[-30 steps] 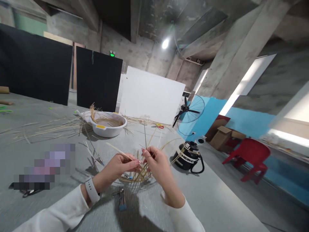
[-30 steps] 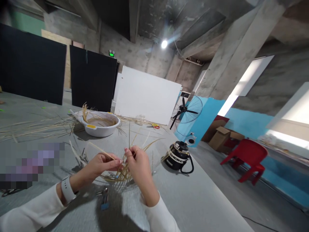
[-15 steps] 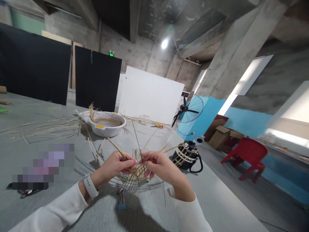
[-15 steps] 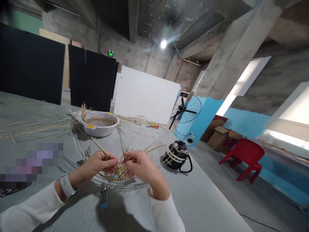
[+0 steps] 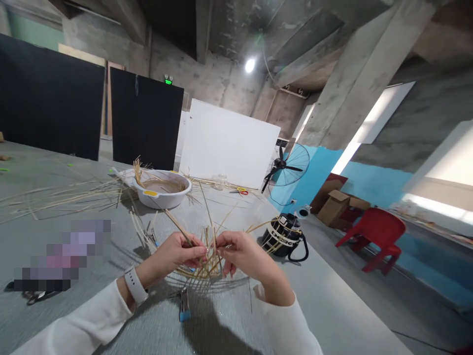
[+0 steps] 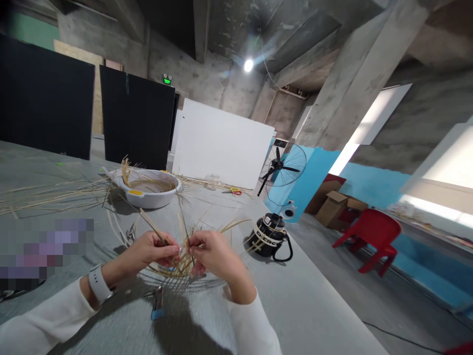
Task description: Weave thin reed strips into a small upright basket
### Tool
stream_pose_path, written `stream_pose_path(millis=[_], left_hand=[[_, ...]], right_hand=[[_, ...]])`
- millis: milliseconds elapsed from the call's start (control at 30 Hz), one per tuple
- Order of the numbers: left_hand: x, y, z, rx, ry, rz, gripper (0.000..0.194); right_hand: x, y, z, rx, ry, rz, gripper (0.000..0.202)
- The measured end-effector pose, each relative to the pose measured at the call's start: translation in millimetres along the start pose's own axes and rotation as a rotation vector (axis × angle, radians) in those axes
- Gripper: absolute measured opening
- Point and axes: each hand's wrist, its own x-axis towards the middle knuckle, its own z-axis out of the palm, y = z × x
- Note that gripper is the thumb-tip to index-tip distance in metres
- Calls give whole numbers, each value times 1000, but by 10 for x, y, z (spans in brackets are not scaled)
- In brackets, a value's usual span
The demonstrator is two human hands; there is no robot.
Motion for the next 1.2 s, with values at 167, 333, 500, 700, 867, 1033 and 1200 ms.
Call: stream_pose_path(millis=[167, 333, 500, 700, 867, 1033, 1200], left_hand=[[2, 2, 33, 42, 15, 12, 31], [7, -14, 40, 20, 40, -10, 33], [20, -32, 9, 12, 30, 0, 33], [26, -31, -12, 8, 62, -3, 32], [21, -12, -8, -7, 75, -16, 33], [16, -4, -8, 13, 55, -14, 32], [18, -13, -10, 8, 50, -6, 32]], right_hand=[[19, 58, 8, -125, -18, -39, 13], [32, 72, 11, -187, -2, -75, 17], [44, 66, 23, -119, -65, -74, 17], [35, 55, -29, 15, -140, -35, 17], [26, 45, -92, 139, -210, 4, 18], [3, 26, -114, 184, -215, 37, 19], [34, 68, -92, 189, -173, 26, 21]])
